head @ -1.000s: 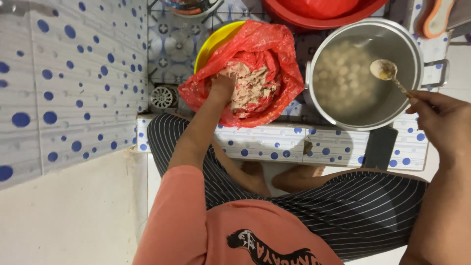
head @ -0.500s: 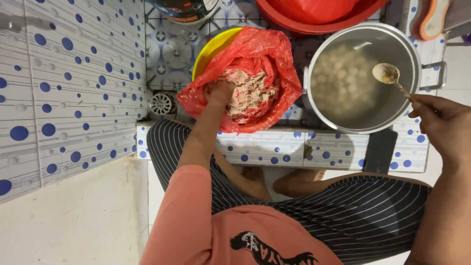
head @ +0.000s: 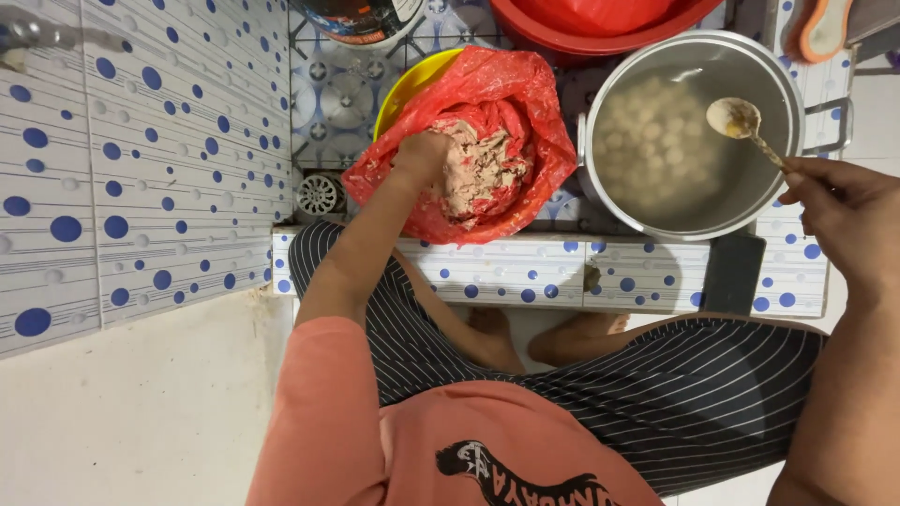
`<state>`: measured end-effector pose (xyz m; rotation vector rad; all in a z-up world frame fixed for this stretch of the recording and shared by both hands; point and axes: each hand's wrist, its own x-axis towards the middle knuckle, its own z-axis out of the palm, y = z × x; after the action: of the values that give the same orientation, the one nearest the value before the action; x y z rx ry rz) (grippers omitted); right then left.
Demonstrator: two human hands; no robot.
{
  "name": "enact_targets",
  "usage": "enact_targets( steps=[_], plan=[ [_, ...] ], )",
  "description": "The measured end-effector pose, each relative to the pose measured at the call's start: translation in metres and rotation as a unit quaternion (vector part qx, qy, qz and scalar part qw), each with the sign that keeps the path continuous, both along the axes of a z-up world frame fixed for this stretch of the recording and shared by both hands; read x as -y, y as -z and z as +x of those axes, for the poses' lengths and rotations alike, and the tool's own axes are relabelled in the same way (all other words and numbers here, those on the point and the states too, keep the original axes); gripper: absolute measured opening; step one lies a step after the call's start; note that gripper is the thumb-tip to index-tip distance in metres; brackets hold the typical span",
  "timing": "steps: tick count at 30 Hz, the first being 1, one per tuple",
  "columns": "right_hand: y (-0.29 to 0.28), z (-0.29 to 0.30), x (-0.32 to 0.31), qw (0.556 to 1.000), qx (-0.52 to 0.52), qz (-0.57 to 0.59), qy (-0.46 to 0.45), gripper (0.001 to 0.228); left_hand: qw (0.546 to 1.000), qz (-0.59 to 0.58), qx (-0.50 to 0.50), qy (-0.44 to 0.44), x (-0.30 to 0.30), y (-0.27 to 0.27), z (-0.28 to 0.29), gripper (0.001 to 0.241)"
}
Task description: Forming small balls from a large mass of dough using a spoon and dropping them into a pot of water.
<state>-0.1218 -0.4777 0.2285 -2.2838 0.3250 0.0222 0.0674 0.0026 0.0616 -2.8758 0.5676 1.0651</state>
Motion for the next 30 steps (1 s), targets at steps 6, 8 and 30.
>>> enact_targets(
  steps=[6,8,30],
  plan=[
    [0.013,-0.006,0.013,1.0,0.017,0.009,-0.003,0.02,0.982,-0.163,0.089,-0.018,-0.012,0.08,0.021,0.049],
    [0.008,-0.007,0.011,1.0,0.013,0.01,-0.002,0.021,0.985,-0.152,0.043,-0.065,0.0,0.042,0.009,0.045],
    [0.092,-0.009,0.143,0.999,-0.002,-0.007,-0.037,0.036,0.726,-0.518,-0.044,-0.45,-0.003,-0.128,-0.073,0.059]
  ],
)
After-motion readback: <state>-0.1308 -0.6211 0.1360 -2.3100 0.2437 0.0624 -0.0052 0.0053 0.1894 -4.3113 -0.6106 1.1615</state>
